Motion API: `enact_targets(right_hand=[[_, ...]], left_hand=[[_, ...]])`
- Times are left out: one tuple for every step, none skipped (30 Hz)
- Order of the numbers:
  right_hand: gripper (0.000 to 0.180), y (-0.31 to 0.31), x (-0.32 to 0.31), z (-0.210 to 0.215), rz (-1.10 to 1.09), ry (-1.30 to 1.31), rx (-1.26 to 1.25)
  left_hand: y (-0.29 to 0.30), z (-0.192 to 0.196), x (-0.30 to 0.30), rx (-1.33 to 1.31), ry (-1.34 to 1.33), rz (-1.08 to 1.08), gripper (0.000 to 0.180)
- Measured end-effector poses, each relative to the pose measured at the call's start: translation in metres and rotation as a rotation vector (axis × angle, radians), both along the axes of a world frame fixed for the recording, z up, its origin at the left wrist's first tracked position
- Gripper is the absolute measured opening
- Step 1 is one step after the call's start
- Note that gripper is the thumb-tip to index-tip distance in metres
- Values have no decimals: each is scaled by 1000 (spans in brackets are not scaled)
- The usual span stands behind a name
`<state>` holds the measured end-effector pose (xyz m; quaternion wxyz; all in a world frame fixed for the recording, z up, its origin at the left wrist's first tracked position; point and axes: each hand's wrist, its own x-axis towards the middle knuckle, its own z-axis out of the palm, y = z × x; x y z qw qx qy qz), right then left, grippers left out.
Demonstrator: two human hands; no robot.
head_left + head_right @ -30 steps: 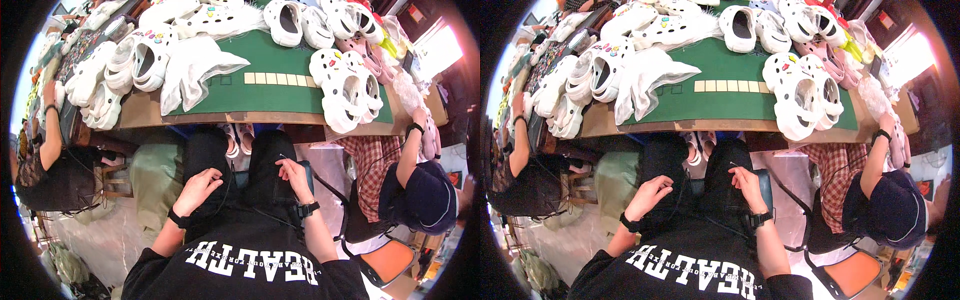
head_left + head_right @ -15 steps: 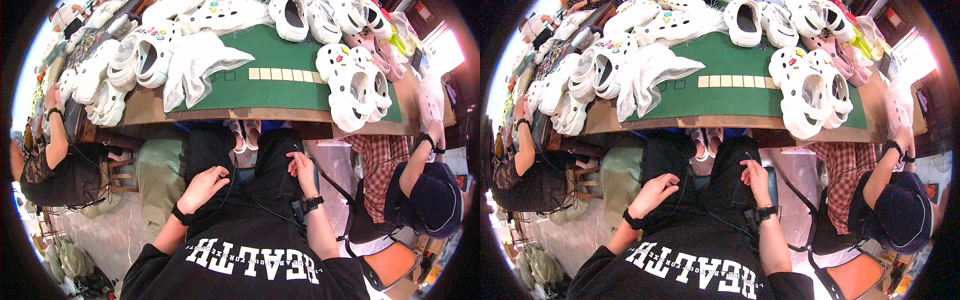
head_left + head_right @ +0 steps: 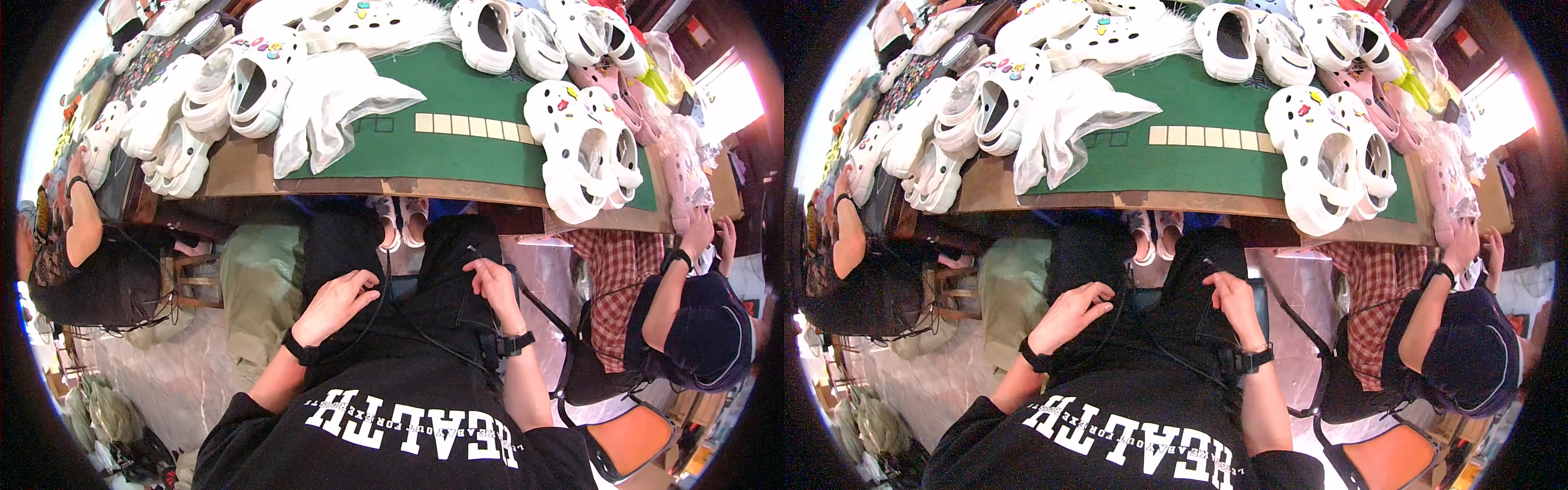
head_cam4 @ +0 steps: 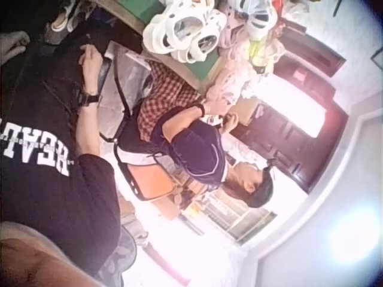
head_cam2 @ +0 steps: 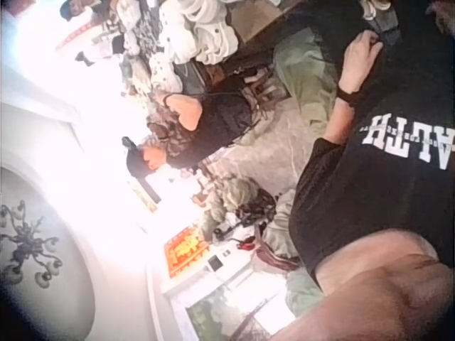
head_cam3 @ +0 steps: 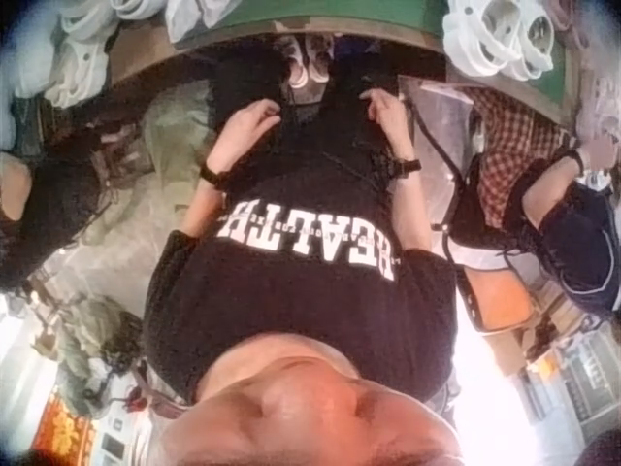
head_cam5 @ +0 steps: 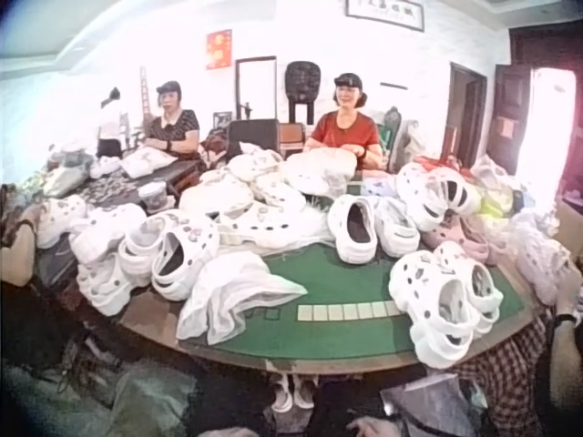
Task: The recorder is inspecting and assembling white clogs, checking the soles and straps.
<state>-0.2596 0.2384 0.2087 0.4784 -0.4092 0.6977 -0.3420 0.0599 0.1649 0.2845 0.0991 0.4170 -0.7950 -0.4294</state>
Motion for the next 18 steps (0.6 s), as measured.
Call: enact_targets(right_hand=[[34, -1, 4, 12, 132, 44, 39], [34, -1, 10, 23, 137, 46, 42], [33, -1, 18, 36, 270, 54, 67], [32, -2, 26, 48, 403, 62, 91], [33, -1, 36, 58, 451, 60, 87], [33, -2, 47, 67, 502, 59, 85], [32, -3, 57, 76, 571, 73, 81], [31, -4, 66, 81, 672, 100, 98], [31, -4, 75, 79, 733, 134, 65], [30, -1, 83, 75, 793, 169, 32], [31, 1, 90, 71, 838, 192, -78], [31, 3, 97, 71, 867, 201, -94], [31, 4, 101, 69, 877, 196, -71], [32, 6, 104, 67, 885, 191, -47], [32, 8, 103, 65, 882, 192, -48], [33, 10, 102, 62, 850, 188, -77], [33, 12, 99, 60, 817, 182, -105], [33, 12, 96, 61, 812, 182, -106]], left_hand=[[-1, 0, 2, -23, 6, -3, 22], [-1, -1, 3, -19, 8, 3, 22], [-1, 0, 3, 5, 30, 9, 22], [-1, 1, 4, 29, 53, 15, 22], [0, 4, 2, 31, 56, 15, 22], [1, 6, 1, 110, 112, 14, 22], [3, 8, -1, 188, 168, 13, 22], [5, 10, -3, 189, 171, 15, 22], [7, 12, -4, 172, 151, -42, 22], [10, 12, -6, 155, 131, -98, 21], [14, 11, -8, 155, 135, -116, 20], [16, 10, -8, 127, 143, -159, 19], [20, 9, -10, 131, 127, -170, 17], [21, 8, -10, 135, 110, -182, 16], [21, 8, -10, 134, 110, -185, 16], [20, 10, -9, 190, 132, -168, 15], [20, 12, -9, 246, 153, -150, 14], [19, 13, -8, 246, 151, -155, 14]])
